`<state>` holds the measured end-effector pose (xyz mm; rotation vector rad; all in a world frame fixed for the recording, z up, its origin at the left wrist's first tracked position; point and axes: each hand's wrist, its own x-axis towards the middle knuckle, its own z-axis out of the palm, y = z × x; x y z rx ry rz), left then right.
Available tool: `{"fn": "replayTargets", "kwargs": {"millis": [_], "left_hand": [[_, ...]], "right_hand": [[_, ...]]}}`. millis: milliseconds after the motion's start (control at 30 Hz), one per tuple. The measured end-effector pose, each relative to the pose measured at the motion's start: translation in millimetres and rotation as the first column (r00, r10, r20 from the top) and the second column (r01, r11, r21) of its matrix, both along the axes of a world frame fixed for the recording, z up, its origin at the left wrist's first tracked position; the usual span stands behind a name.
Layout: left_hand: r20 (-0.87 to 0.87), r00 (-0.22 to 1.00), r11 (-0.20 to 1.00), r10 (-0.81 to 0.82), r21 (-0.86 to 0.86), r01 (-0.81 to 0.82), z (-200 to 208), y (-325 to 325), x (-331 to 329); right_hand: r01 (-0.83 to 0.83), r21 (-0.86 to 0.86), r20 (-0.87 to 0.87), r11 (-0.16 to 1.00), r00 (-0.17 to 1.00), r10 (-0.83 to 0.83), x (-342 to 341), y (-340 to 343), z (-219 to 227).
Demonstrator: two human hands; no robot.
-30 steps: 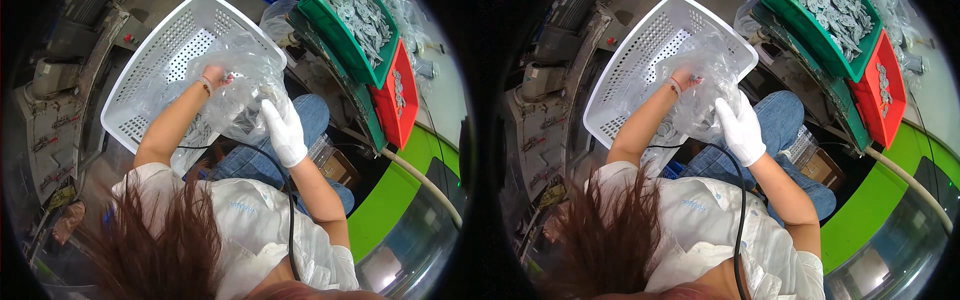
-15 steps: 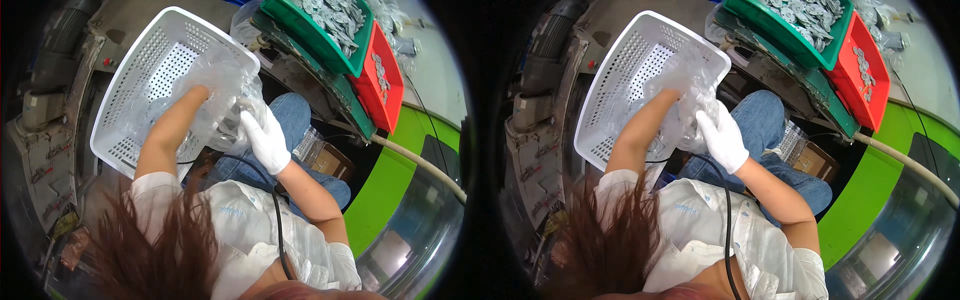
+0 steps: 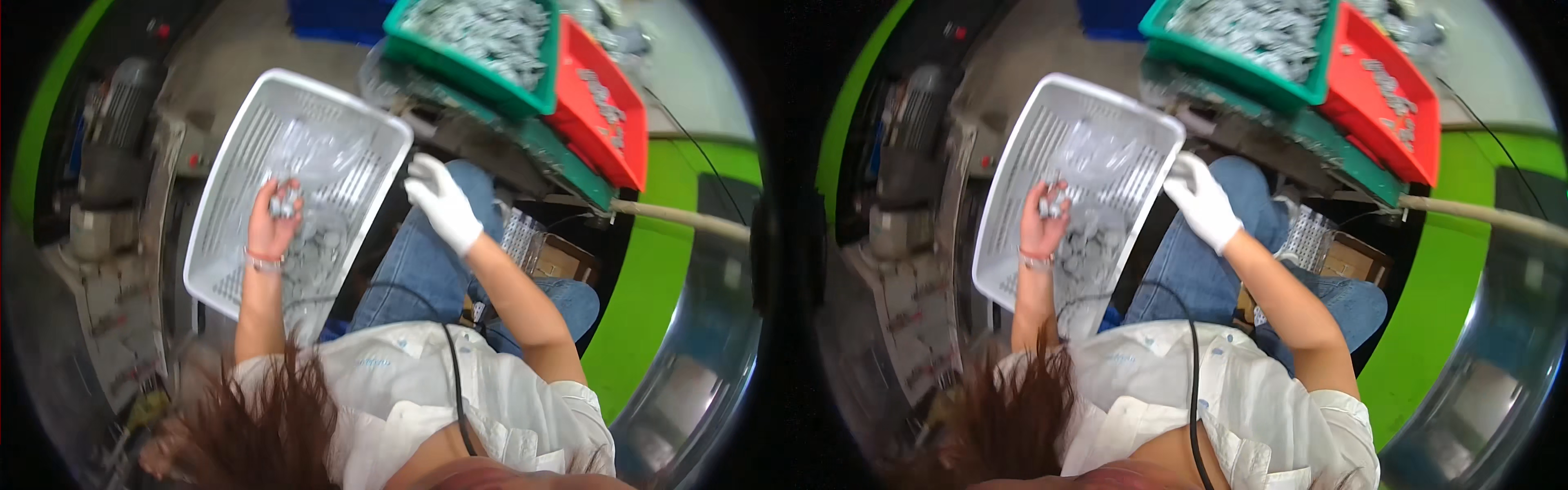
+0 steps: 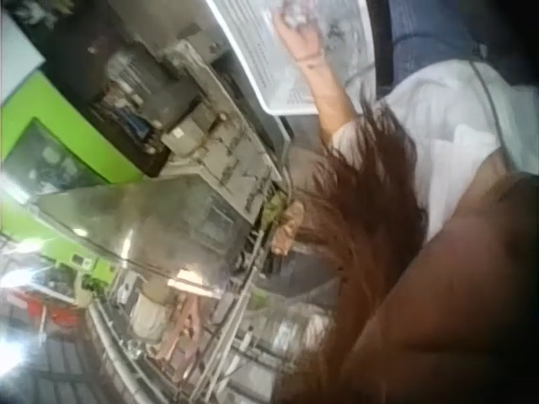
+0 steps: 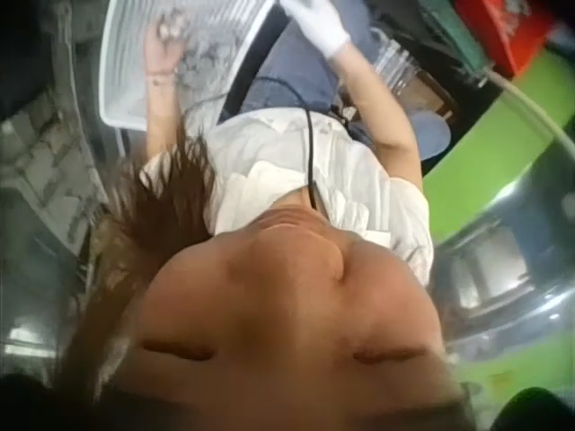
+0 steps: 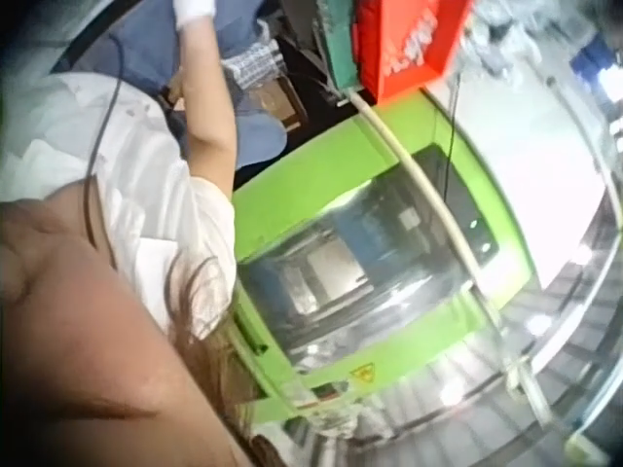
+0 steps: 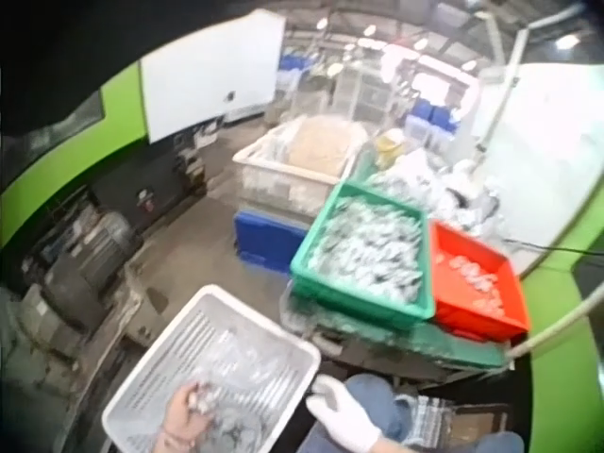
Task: The person operates an industrial machine by hand to insert metal inserts into a mold, then sorts the finished plastic components into bins and a basket.
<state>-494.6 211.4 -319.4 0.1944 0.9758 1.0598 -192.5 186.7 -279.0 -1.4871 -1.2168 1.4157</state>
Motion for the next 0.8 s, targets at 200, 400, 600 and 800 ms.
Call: {"fn": "replayTargets", "kwargs": {"millis": [200,400,600,800], "left_hand": [[0.266,0.956,0.96,-0.122,0.277,0.045,79,32,67],[0.042,0.9,0.833,-0.434,0.4,0.383,170,123,190],[-0.507,0.762,0.52,-0.404,0.557,0.647,246,265,384],[-0.692,0.719,0.531,0.066,0.634,0.562,242,412,549]], "right_hand": [[0.332,-0.191,-0.109,0.924,0.928,-0.356,109,-79,90],[0.485,-0.296,-0.223,0.823,0.803,-0.553,226,-139,21],[0.224,-0.293,-0.27,0.929,0.913,-0.305,260,-99,39],[0.292,-0.087,-0.268,0.952,0.914,-0.305,323,-23,131]]}}
